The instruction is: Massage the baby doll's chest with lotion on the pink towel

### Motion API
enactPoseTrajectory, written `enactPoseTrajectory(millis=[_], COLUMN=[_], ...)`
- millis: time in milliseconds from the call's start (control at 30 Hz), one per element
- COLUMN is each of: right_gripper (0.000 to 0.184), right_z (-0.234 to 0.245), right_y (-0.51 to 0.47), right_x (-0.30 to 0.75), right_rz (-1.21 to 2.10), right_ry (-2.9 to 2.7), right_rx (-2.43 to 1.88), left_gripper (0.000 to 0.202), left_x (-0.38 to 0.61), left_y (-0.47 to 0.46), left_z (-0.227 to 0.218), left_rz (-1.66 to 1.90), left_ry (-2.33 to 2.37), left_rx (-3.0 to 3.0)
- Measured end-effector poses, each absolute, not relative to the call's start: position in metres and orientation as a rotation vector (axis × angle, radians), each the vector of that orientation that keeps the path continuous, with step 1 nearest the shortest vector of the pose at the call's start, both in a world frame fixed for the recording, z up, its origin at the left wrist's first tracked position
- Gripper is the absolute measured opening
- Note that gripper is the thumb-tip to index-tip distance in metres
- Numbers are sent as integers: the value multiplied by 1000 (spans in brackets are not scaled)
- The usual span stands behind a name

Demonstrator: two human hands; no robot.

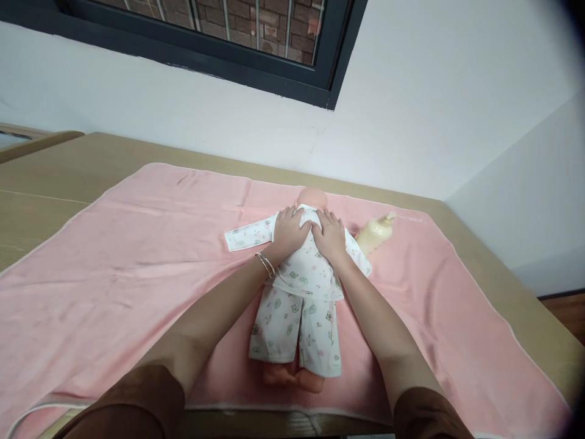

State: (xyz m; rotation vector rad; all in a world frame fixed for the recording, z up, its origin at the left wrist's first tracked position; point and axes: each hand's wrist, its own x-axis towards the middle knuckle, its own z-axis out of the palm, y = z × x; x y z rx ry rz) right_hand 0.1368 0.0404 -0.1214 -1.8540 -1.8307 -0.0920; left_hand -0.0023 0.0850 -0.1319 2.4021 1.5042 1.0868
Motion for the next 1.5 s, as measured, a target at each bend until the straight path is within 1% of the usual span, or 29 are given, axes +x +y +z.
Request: enactPoseTrajectory(millis=[333, 633, 767, 900, 1000, 1100, 1300, 1400, 1500], right_gripper=[52, 51, 50, 42, 40, 39, 52, 53, 47], right_z=[-122, -119, -115, -114, -116, -118, -116, -113, -113], right_y=[41, 40, 38, 31, 28, 30, 41, 42, 38], right_x=[136, 138, 136, 129, 126, 129, 138, 138, 134], right_rz=[-58, -86, -200, -361, -394, -367, -185, -210, -268], right_ry=[-1812, -1863, -1957, -1911, -1866, -1859, -1974, -2004, -1997], right_rx=[-1870, -1873, -1826, -1814, -1845, -1824, -1830, -1818, -1771], left_gripper=[41, 43, 37, 25, 29, 27, 43, 41, 32], left_x=[-3, -4, -4, -5, -5, -5, -3, -4, -4], left_y=[88, 85, 81, 76, 74, 76, 87, 86, 81], left_z=[-135, -130, -127, -127, -127, -127, -128, -126, -124], left_rz=[1125, 1037, 1101, 1246, 1252, 1204, 1066, 1089, 1155], left_ry=[1477, 1490, 1455, 1418, 1454, 1435, 1443, 1408, 1397], left_rx=[2415, 2442, 2480, 2541, 2552, 2503, 2420, 2477, 2528])
